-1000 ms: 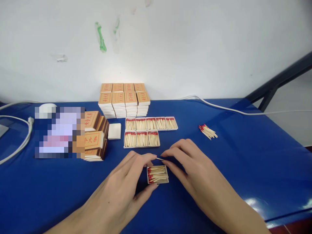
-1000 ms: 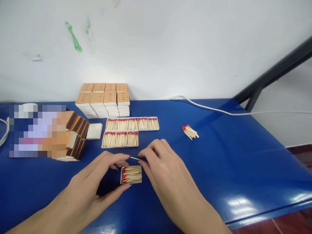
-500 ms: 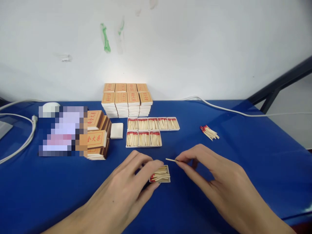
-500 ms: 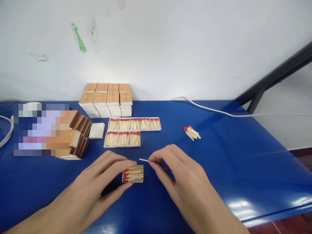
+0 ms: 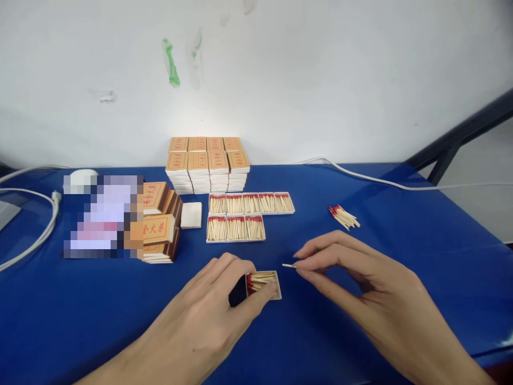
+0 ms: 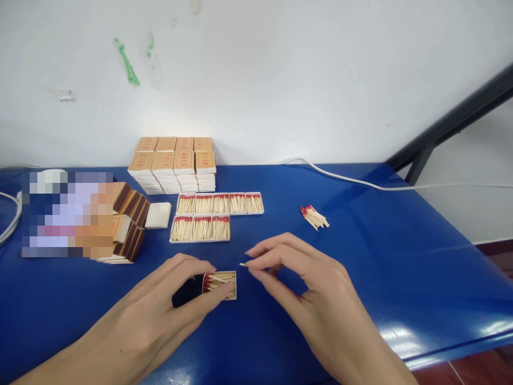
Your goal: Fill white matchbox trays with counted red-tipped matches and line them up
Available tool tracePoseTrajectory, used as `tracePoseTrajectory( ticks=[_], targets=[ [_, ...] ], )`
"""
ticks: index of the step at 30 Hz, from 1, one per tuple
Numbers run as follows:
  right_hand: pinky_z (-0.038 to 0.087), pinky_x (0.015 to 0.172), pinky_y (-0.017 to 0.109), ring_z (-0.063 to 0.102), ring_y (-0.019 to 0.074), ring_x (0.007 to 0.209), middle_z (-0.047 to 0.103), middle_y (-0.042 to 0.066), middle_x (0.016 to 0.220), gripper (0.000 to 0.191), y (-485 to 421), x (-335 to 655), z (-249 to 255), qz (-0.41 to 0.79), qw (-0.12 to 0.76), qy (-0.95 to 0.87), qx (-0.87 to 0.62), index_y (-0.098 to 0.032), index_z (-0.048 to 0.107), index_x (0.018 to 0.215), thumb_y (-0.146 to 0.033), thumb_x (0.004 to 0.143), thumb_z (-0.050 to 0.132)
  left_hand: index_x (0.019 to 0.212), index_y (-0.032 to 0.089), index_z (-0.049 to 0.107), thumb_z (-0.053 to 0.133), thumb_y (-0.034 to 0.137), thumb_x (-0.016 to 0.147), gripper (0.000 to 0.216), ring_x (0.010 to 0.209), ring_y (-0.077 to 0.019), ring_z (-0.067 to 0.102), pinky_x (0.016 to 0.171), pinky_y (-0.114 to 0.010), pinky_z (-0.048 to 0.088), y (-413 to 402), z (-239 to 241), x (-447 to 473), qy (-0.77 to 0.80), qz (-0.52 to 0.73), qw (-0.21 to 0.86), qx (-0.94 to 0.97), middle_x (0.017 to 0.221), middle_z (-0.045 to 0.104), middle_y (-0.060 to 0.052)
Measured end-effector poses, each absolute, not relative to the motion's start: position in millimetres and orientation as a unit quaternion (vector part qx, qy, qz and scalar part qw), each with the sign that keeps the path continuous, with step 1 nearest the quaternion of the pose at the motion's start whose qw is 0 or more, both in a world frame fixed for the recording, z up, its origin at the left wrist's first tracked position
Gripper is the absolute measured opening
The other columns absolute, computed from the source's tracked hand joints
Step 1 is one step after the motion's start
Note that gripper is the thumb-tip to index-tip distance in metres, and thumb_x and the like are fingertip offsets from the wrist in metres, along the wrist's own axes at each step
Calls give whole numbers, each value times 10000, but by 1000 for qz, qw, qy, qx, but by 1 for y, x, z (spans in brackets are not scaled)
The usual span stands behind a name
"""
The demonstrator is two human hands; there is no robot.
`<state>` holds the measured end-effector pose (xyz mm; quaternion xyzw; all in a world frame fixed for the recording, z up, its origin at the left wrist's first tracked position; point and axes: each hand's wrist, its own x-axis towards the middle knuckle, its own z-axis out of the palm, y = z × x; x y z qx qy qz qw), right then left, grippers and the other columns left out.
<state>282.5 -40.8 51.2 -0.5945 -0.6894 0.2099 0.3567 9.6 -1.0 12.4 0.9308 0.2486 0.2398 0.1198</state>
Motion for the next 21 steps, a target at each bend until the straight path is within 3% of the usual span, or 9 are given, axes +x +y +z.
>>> tracePoseTrajectory(
  ticks=[3, 7, 10, 12, 17, 21],
  targets=[
    [691, 892, 301, 851, 201, 976, 873, -19, 1116, 101, -41, 282, 51, 226, 363, -677, -599, -340, 840, 998, -316, 1071, 774, 1488, 205, 697, 500, 25, 1126, 450, 1018, -251, 717, 862, -409, 670, 1, 14, 9, 243, 238, 108, 934, 1222, 705, -141],
    [691, 835, 283, 853, 193, 926, 879, -44, 1052, 78, -39, 278, 50, 226, 367, -673, -601, -364, 851, 1087, -329, 1076, 782, 1554, 187, 639, 544, 58, 1140, 445, 1077, -267, 746, 942, -439, 690, 1, 17, 9, 243, 224, 107, 938, 1252, 736, -136],
    [687, 827, 275, 845, 182, 932, 866, -41, 1079, 172, -37, 273, 47, 217, 361, -692, -587, -369, 829, 1209, -271, 1083, 766, 1542, 149, 600, 590, 148, 1169, 374, 1169, -287, 749, 1007, -440, 684, -1, 17, 11, 257, 240, 123, 928, 1290, 761, -131],
    [681, 829, 260, 837, 161, 893, 850, -51, 1047, 255, -37, 269, 46, 214, 359, -702, -577, -357, 781, 1296, -223, 1080, 760, 1471, 168, 614, 626, 148, 1158, 314, 1130, -257, 746, 978, -399, 678, -1, 16, 13, 273, 262, 168, 910, 1256, 765, -96],
    [634, 857, 262, 783, 152, 958, 799, -7, 1092, 146, -37, 261, 46, 179, 305, -781, -514, -282, 726, 1171, -169, 1152, 635, 1411, 276, 616, 736, 136, 1103, 359, 1084, -175, 751, 942, -285, 644, -2, 11, 13, 337, 297, 277, 849, 1190, 735, -7],
    [604, 800, 326, 708, 193, 918, 761, 59, 1056, 341, -35, 254, 52, 152, 219, -856, -443, -208, 749, 1086, -110, 1198, 442, 1526, 313, 571, 762, 156, 1092, 499, 1155, -166, 763, 1015, -274, 636, -3, 6, 11, 362, 296, 297, 833, 1291, 733, -6]
  ],
)
